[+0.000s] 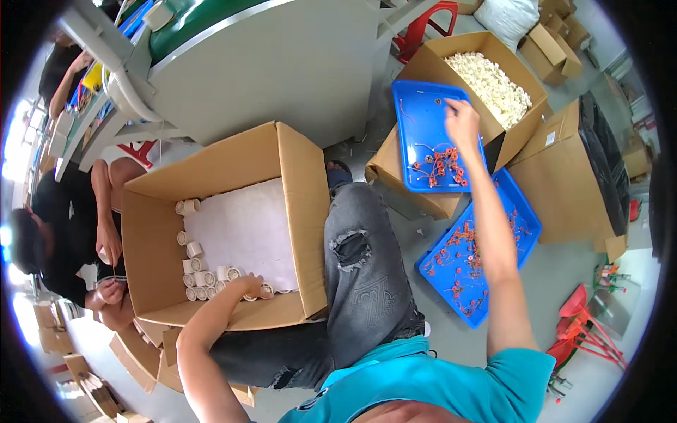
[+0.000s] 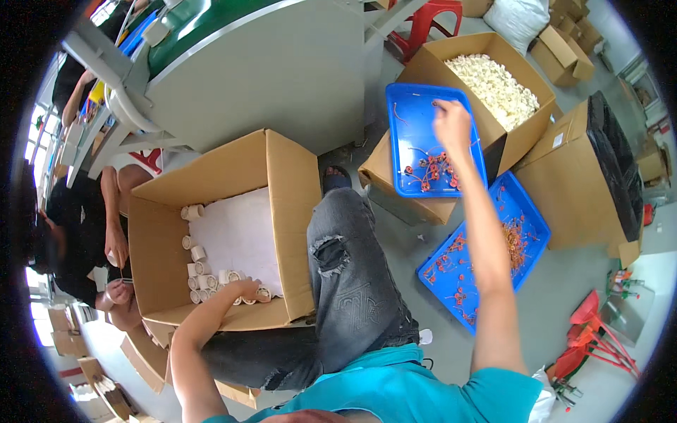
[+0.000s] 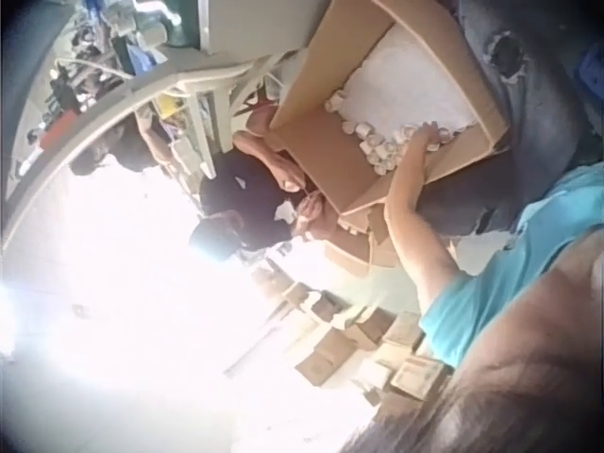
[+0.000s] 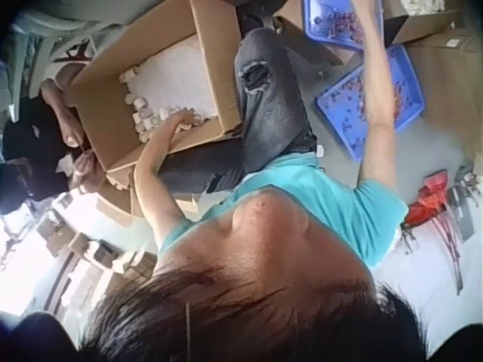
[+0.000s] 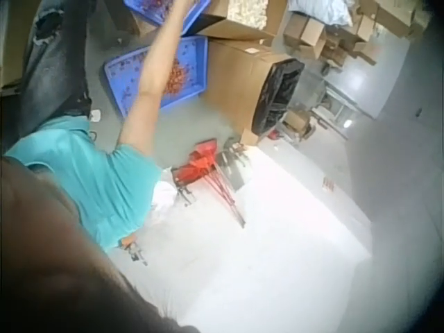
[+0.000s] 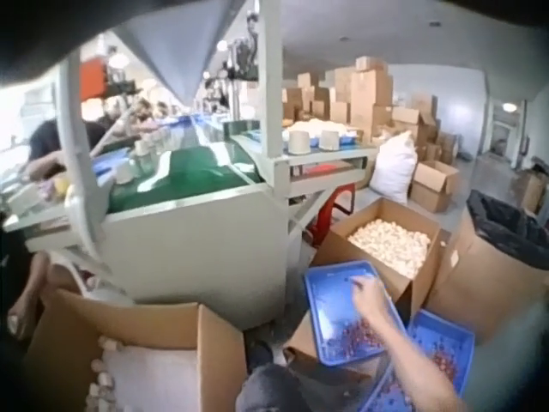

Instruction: The person applies glue to small circular electronic components using a stick, then organizes them into a foam-lined cardboard box.

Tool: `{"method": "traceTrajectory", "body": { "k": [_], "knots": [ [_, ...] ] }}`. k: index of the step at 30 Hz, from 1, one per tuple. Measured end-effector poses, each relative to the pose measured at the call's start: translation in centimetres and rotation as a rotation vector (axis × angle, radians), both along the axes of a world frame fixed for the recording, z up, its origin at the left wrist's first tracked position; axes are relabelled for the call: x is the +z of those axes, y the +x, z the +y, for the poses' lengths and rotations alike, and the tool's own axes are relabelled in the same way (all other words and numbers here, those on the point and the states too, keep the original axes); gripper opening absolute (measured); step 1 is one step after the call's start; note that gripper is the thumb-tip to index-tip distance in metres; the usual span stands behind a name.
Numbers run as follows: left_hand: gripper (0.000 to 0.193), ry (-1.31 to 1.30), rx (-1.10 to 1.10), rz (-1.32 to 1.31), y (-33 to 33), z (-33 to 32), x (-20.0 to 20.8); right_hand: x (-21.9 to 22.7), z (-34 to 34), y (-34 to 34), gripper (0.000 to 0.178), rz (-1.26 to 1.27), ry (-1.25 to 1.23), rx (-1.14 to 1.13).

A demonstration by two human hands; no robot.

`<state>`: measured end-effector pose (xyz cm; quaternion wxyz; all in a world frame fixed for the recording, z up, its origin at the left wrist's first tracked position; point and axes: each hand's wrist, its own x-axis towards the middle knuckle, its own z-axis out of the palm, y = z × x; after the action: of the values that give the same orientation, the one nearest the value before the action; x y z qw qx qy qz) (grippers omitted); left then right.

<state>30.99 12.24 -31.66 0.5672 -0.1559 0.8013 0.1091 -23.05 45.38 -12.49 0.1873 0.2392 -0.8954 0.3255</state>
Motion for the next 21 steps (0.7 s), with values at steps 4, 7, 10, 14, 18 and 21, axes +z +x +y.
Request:
{"method": "traceTrajectory", "body": {
  "k": [4,7,10,14,18,21],
  "knots": [
    [0.092,0.051,-0.036,-0.01,-2.1,2.6,-2.0,-5.1,8.6,-6.9,0.028,-0.163,0.577,-0.082],
    [0.083,-0.064,-0.061,-0.078,0.4,2.6,-2.7,-4.9,6.7,-4.9,0.021,-0.238,0.842,-0.076],
    [0.081,-0.057,-0.055,-0.071,0.9,1.7,-3.0,-5.6,6.7,-5.1,0.016,-0.149,0.912,-0.083],
    [0.077,0.031,-0.184,0.073,-0.3,1.6,-1.4,-5.7,7.6,-4.8,0.011,-0.103,0.847,-0.166],
    [0.061,0.037,-0.269,0.079,0.0,2.9,-1.0,-5.0,6.0,-3.6,0.014,-0.061,0.634,-0.141],
    [0.056,0.012,-0.317,0.175,-2.8,3.2,1.1,-2.4,6.8,-4.1,0.02,0.003,0.395,-0.02]
  ]
}}
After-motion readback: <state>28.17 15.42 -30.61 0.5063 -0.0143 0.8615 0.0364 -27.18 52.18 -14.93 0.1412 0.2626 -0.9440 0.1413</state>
